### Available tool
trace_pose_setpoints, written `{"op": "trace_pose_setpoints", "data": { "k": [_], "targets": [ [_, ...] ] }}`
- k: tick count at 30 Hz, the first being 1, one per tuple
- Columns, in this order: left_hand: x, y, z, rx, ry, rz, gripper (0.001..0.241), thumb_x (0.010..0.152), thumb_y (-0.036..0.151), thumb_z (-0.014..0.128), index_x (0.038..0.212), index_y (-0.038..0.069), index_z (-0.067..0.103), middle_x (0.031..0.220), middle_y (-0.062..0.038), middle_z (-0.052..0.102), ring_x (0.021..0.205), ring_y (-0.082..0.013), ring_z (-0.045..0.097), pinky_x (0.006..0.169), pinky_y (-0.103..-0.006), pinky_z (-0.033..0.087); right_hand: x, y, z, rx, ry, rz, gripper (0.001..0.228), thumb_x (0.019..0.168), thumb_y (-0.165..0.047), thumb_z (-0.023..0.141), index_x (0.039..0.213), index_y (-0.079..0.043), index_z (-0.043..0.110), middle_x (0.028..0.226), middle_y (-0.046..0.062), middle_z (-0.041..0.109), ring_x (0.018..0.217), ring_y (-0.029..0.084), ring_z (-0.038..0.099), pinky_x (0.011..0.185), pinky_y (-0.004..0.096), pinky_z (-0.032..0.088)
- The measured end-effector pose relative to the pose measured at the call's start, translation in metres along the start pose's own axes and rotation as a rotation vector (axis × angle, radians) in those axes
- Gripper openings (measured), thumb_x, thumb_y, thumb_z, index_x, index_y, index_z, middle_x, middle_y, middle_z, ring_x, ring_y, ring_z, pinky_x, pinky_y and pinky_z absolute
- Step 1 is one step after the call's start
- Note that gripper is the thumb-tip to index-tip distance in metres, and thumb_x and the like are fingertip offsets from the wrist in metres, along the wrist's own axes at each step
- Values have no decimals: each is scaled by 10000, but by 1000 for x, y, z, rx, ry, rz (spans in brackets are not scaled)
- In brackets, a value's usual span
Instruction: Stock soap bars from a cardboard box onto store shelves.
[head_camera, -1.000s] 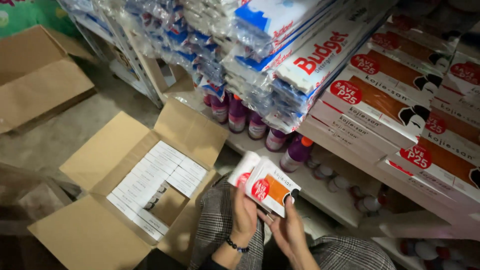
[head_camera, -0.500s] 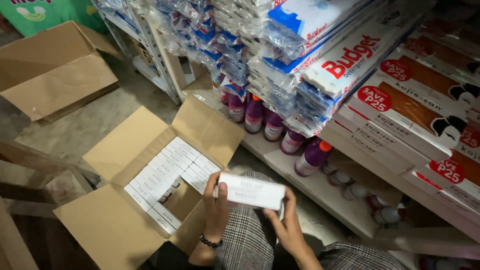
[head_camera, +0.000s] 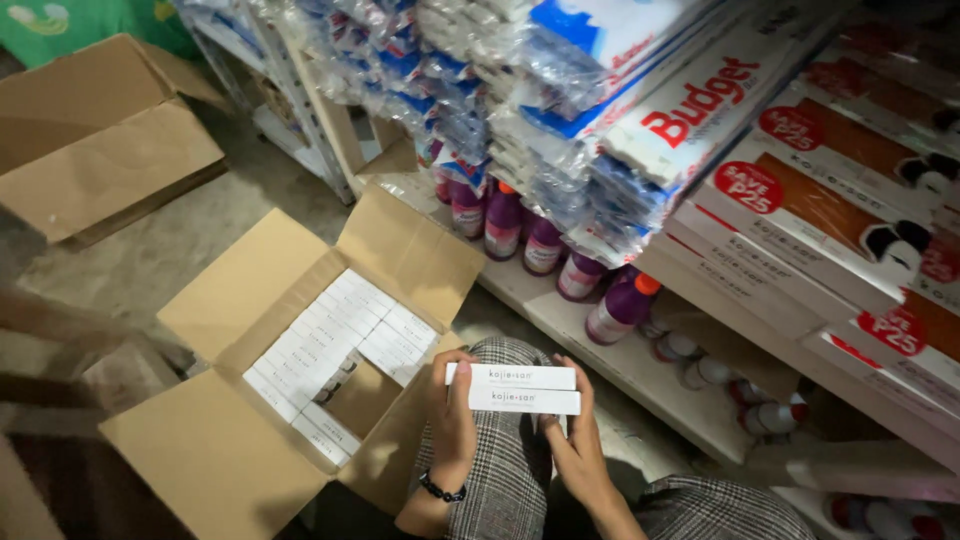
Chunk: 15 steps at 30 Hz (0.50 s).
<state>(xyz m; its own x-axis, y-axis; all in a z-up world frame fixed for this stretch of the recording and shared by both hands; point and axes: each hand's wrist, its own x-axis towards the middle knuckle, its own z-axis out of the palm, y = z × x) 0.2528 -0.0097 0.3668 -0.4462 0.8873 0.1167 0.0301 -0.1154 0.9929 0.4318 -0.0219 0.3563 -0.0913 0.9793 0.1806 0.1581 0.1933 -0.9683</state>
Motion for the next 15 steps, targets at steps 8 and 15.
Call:
{"op": "trace_pose_setpoints", "data": {
  "k": [8,15],
  "targets": [
    [16,18,-26,38,-476,428,760,921,331,693,1459,-63,330,1318,-205,580,1210,-337,576,1044,-388,450,-1,13,-25,-45,-35,13,810,947,-121,652,1607,-53,187,1653,168,319,1511,287,324,1185,385,280],
    [48,-100,-51,149,-704,621,928,780,272,889,1401,-77,293,1192,-233,666,1093,-301,727,942,-420,586,-13,2,-53,-49,-41,21,790,950,-145,726,1592,-51,275,1586,172,488,1486,286,456,1195,400,354]
  ]
}}
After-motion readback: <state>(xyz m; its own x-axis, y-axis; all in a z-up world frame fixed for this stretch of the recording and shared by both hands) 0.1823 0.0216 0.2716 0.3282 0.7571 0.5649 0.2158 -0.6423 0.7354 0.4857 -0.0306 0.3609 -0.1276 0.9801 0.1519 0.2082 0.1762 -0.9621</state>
